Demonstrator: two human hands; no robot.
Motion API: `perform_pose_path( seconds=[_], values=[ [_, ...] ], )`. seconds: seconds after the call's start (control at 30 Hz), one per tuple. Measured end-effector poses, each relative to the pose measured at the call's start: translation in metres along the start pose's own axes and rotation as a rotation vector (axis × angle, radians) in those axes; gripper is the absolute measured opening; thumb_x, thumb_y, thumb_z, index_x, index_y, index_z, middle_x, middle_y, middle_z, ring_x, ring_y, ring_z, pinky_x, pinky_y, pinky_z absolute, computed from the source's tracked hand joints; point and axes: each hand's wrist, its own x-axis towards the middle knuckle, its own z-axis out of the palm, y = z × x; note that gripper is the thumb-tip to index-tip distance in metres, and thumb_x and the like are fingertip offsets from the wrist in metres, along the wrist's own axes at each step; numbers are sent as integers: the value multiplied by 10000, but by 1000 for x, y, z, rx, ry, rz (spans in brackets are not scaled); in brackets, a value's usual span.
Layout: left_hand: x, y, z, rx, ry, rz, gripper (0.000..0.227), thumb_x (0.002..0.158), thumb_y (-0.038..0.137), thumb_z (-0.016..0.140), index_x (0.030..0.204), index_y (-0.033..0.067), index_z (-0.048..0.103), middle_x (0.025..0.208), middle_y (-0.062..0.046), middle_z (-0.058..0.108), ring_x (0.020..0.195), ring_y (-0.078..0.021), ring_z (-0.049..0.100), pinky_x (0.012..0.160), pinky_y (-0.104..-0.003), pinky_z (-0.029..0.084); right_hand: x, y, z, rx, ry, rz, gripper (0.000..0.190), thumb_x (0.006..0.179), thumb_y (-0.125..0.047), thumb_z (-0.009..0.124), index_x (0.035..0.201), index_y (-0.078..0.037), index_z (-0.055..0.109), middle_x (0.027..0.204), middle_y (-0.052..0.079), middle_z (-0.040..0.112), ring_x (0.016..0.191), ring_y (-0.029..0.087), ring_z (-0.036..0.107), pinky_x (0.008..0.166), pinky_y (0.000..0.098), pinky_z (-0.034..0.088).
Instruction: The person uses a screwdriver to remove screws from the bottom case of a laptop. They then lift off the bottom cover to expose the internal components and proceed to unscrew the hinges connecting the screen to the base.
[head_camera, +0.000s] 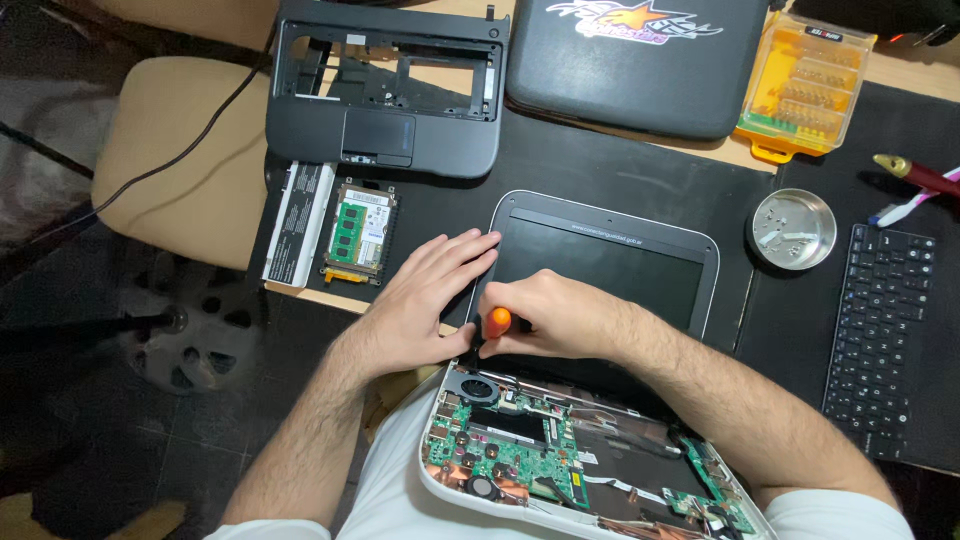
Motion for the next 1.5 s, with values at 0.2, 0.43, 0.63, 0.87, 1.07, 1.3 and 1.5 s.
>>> perform_pose_path(
  seconds=[0.2,0.43,0.63,0.87,1.07,1.3,1.5],
  values=[
    [0,-6,5,10,23,14,1103,854,250,909,1866,117,488,1956,-118,447,1834,-367,395,1495,-654,252,0,-11,-2,36,50,-118,182,1075,-231,938,1157,-199,779,941,-12,804,834,230,896,753,366,758],
    [3,0,0,3,6,18,1086,855,256,889,1853,85,494,1946,-147,457,1822,-396,402,1485,-666,258,-3,-24,-6,-2,53,-122,241,1095,-274,889,1294,-181,791,971,94,877,826,387,882,719,534,751],
    [2,-3,2,7,-8,5,1033,919,351,870,1848,93,498,1944,-132,460,1824,-379,399,1490,-662,253,-3,-19,-6,66,51,-244,254,1161,-193,833,1410,-184,785,1113,93,877,856,378,896,742,483,758],
    [2,2,1,19,20,20,1000,942,388,883,1822,74,525,1915,-145,495,1809,-382,424,1483,-652,267,-1,-24,-8,531,23,-282,318,1192,-195,820,1491,-115,748,1225,71,827,735,143,851,724,331,729],
    [3,-1,9,42,78,1,953,924,277,885,1811,127,569,1879,-83,552,1782,-343,476,1474,-620,304,1,-7,3,725,-60,-189,329,1195,-267,819,1356,-19,674,1122,123,895,725,190,866,691,354,713],
    [6,1,20,118,200,-20,753,1015,298,850,1732,156,669,1788,-41,657,1710,-303,579,1452,-560,380,2,-33,-7,765,-50,-252,253,1324,-233,603,1312,-42,769,1222,124,814,758,215,878,682,377,725],
    [7,8,20,155,244,-13,661,1058,268,821,1699,161,702,1762,-30,688,1676,-301,616,1423,-563,422,-1,-6,10,692,-4,-225,349,1123,-222,925,1282,7,715,1137,136,845,710,228,870,643,370,716]
  ],
)
